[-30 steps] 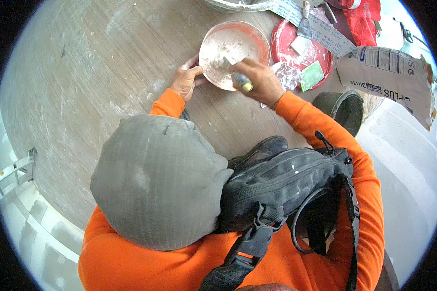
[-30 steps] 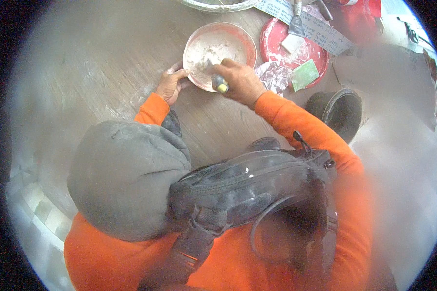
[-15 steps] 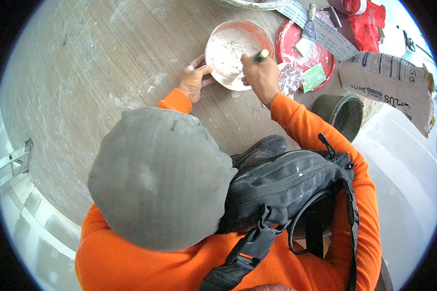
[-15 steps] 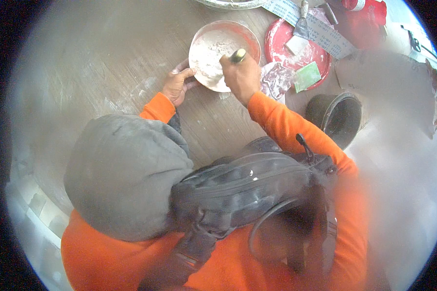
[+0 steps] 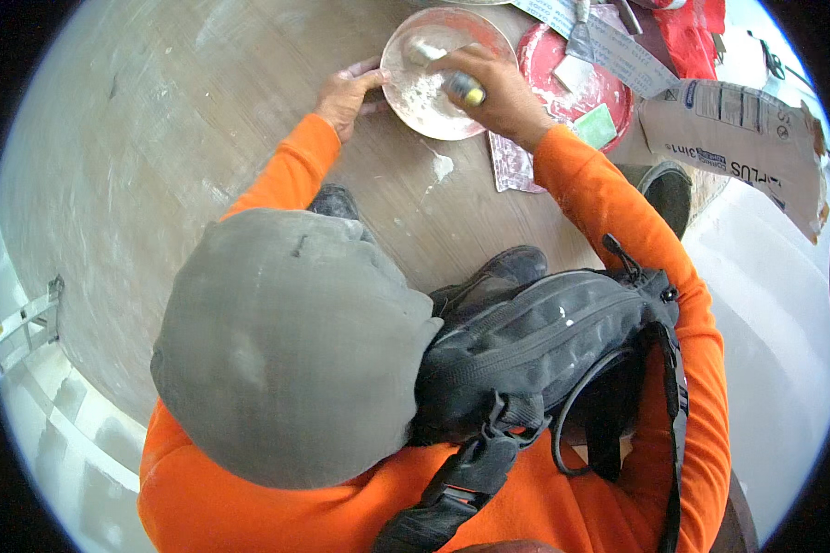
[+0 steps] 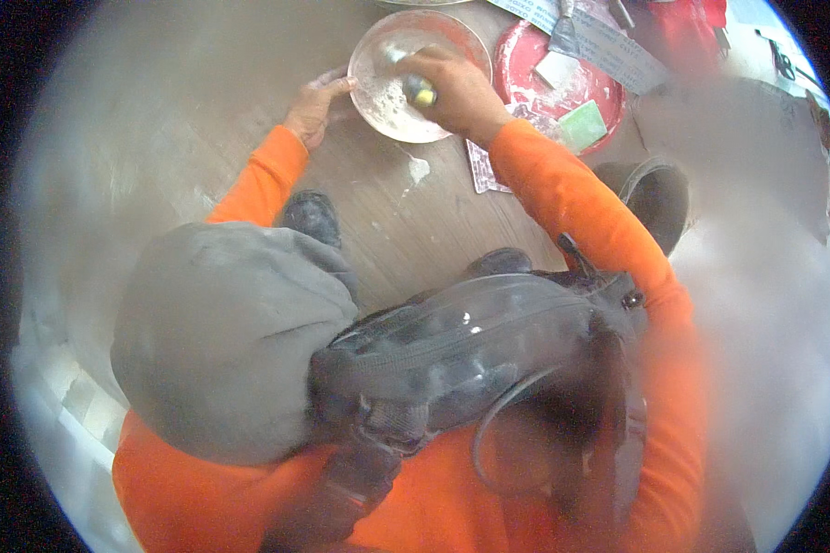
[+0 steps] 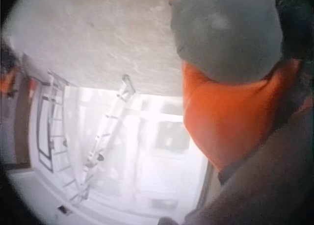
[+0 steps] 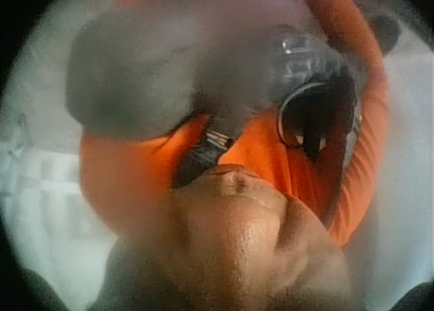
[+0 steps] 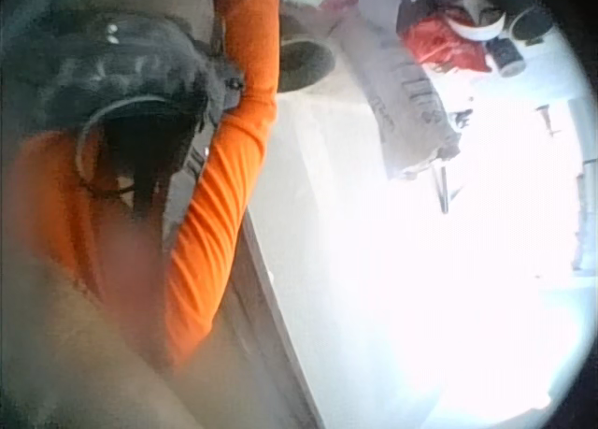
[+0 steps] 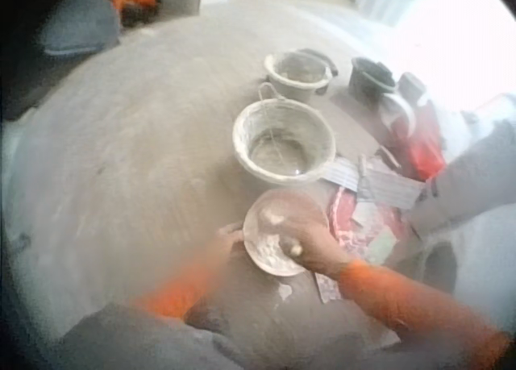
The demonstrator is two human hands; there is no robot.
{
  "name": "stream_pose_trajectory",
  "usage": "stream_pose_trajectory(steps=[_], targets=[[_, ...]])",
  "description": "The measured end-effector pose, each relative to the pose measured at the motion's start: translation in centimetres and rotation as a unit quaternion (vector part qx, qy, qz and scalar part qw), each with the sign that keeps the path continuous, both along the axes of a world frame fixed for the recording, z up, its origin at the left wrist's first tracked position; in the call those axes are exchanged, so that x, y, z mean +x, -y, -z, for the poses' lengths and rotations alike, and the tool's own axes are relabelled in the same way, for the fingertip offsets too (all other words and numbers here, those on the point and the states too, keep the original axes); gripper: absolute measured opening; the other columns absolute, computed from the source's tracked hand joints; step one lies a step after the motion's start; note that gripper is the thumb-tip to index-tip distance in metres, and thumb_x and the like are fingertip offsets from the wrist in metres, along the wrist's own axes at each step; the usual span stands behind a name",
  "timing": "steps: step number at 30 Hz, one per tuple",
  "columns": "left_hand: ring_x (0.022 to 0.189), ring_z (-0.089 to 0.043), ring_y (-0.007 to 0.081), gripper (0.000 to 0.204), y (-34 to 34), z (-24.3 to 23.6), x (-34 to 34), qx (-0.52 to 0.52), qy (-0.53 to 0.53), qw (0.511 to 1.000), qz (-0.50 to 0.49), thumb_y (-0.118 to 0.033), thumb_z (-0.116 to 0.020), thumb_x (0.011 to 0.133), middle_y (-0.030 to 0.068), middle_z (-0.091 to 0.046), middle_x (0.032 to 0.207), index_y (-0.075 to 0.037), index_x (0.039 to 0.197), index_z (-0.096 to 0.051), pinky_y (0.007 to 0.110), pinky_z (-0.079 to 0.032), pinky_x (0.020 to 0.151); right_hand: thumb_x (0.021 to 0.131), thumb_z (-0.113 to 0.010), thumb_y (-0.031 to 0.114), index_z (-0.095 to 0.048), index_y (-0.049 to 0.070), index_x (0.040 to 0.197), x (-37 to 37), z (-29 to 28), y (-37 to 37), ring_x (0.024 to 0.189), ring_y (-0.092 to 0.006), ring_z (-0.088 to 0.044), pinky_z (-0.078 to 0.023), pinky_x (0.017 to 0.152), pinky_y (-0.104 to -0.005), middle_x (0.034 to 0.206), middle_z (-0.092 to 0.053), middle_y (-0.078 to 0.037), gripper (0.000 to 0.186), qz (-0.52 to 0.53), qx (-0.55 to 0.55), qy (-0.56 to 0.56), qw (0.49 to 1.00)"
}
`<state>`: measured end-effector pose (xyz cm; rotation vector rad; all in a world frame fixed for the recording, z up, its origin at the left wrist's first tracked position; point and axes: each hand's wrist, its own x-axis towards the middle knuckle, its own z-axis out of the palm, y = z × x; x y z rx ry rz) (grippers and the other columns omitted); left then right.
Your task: The person mixes a white powder with water in a small bucket using a trowel. They then apply the resulting plaster mixture to a wall using a trowel, smoothing the surface in a construction setting.
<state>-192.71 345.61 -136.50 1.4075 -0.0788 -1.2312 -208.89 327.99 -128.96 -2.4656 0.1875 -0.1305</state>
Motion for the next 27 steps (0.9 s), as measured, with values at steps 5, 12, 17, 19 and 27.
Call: stream_pose_trajectory(steps=[5,12,17,19,27], targets=[[0.115,-0.059,0.0210,0.056,2.1,2.1,2.2,-0.010,-0.031,0.999,-0.010,-0.021,-0.074,0.087,0.0090,-0.063,0.127,-0.003,0.137,-0.054,0.042,-0.047,0.102,0.071,-0.071,-0.002,-0.066,0.015,0.112,-0.5,-0.4,0.0,0.107,-0.0331,-0.062,-0.050,0.091,-0.0427,0.110,-0.063,-0.010,0.045,-0.017,-0.014,-0.012,1.000],[0.097,-0.066,0.0171,0.057,2.5,0.0,0.7,0.109,0.168,0.978,0.055,-0.015,-0.076,0.085,0.0135,-0.065,0.120,0.004,0.134,-0.053,0.033,-0.057,0.081,0.073,-0.069,-0.003,-0.066,0.015,0.109,0.7,-1.7,3.3,0.105,-0.0318,-0.065,-0.052,0.087,-0.0406,0.111,-0.065,-0.007,0.040,-0.058,-0.053,-0.102,0.992],[0.081,-0.070,0.0174,0.060,0.8,2.6,-2.9,0.101,0.066,0.992,0.035,-0.012,-0.071,0.087,0.0166,-0.067,0.109,0.010,0.137,-0.047,0.027,-0.059,0.064,0.072,-0.071,-0.003,-0.067,0.013,0.106,2.7,1.3,3.0,0.104,-0.0330,-0.065,-0.052,0.087,-0.0408,0.109,-0.066,-0.009,0.037,-0.127,-0.050,-0.044,0.990],[0.080,-0.070,0.0186,0.063,1.2,1.9,-3.1,0.107,0.056,0.992,0.031,-0.011,-0.067,0.088,0.0160,-0.067,0.104,0.012,0.140,-0.042,0.028,-0.060,0.065,0.071,-0.071,-0.003,-0.067,0.012,0.104,2.7,2.5,1.6,0.106,-0.0331,-0.064,-0.052,0.088,-0.0413,0.109,-0.066,-0.010,0.037,-0.137,-0.030,-0.078,0.987],[0.100,-0.067,0.0262,0.064,1.2,1.5,-3.5,0.080,0.051,0.995,-0.015,-0.007,-0.059,0.090,0.0237,-0.057,0.128,0.021,0.140,-0.031,0.033,-0.064,0.074,0.070,-0.069,-0.005,-0.065,0.011,0.109,-1.1,-0.4,2.6,0.111,-0.0334,-0.062,-0.050,0.093,-0.0428,0.117,-0.065,-0.010,0.042,-0.162,0.007,-0.134,0.978]])
